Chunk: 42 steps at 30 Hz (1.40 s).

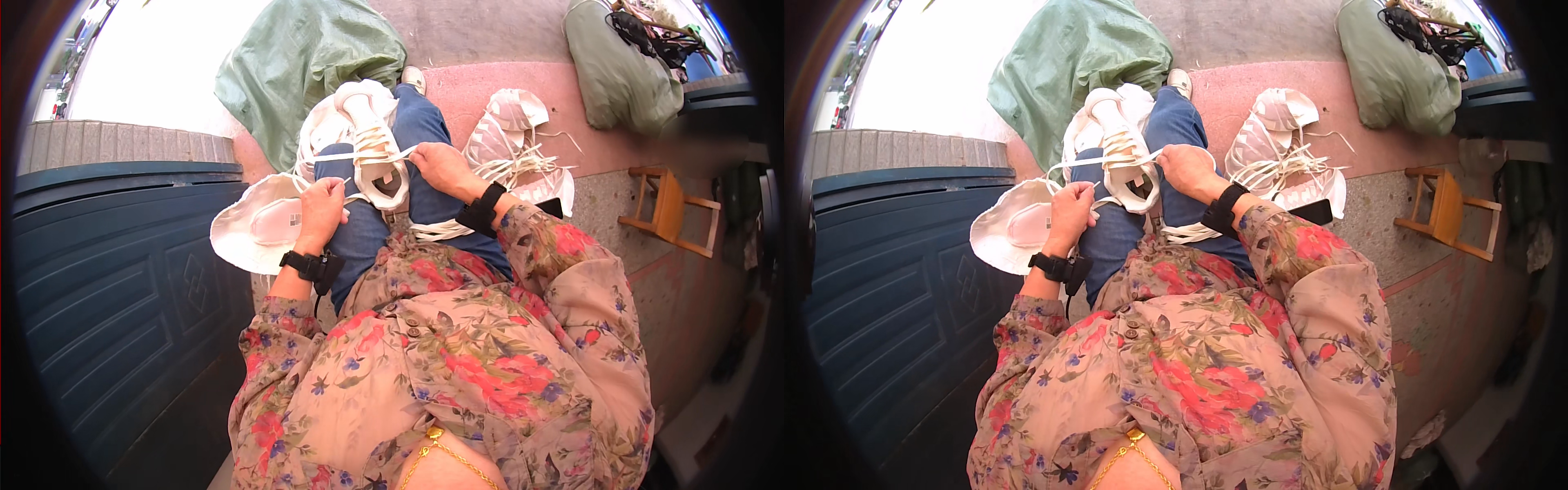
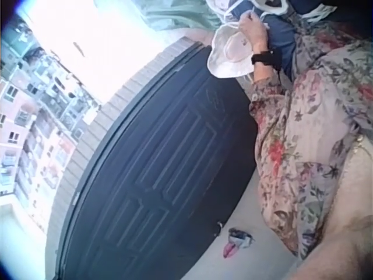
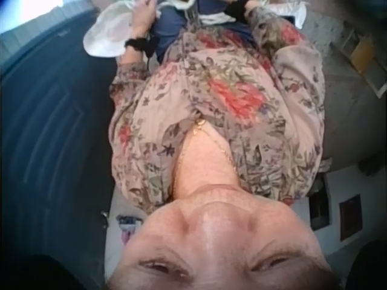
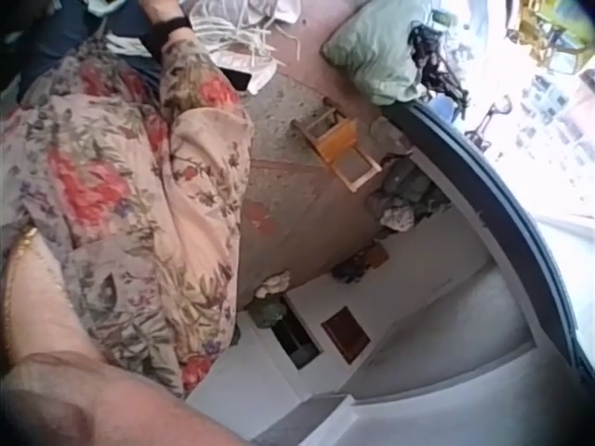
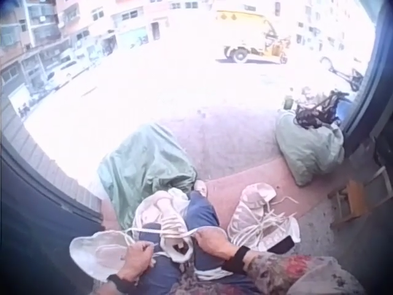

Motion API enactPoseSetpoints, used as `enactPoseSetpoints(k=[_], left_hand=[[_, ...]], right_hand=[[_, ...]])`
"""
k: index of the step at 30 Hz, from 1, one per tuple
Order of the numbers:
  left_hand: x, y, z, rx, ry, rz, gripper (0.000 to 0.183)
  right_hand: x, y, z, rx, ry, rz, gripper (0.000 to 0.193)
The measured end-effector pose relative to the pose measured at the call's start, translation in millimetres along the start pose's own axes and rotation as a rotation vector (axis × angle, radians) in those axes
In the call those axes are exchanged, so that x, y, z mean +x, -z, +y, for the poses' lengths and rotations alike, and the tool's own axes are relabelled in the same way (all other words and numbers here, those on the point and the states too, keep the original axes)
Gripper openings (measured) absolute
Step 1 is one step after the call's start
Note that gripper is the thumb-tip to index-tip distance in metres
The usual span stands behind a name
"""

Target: Threading laces through the eyelets of several pairs of white shoes while sitting down.

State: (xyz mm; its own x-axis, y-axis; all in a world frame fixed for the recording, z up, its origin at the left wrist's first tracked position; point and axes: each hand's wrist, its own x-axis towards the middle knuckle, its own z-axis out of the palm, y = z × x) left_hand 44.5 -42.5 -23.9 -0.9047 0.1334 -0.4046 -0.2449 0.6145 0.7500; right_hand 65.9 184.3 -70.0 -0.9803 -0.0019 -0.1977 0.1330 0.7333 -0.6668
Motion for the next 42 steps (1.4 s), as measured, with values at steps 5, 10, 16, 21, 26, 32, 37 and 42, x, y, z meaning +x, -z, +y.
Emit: enactPoseSetpoints(k=[5, 10, 16, 21, 26, 32, 37, 42], left_hand=[[12, -7, -4, 0.018, -0.052, 0.051, 0.023], [11, -11, 6, 0.07, -0.069, 0.033, 0.021], [7, -5, 11, 0.101, -0.099, -0.008, 0.017], [30, -23, -23, 0.335, -0.487, 0.234, 0.015], [32, -24, -24, 0.196, -0.394, 0.16, 0.015], [23, -21, -13, 0.491, -0.469, 0.131, 0.01], [18, -28, -4, 0.603, -0.578, 0.143, 0.01], [10, -26, -10, 0.46, -0.482, 0.317, 0.021]], right_hand=[[3, -4, -4, 0.019, 0.04, 0.042, 0.025], [8, -2, -6, -0.014, 0.091, 0.03, 0.023], [9, 1, -9, -0.146, 0.236, 0.005, 0.016], [5, 2, -23, -0.47, 0.399, 0.065, 0.008], [12, -4, -21, -0.394, 0.386, -0.002, 0.011], [6, 0, -25, -0.337, 0.3, 0.015, 0.019], [4, -10, -30, -0.43, 0.265, 0.127, 0.018], [-4, -6, -36, -0.478, 0.391, 0.28, 0.016]])
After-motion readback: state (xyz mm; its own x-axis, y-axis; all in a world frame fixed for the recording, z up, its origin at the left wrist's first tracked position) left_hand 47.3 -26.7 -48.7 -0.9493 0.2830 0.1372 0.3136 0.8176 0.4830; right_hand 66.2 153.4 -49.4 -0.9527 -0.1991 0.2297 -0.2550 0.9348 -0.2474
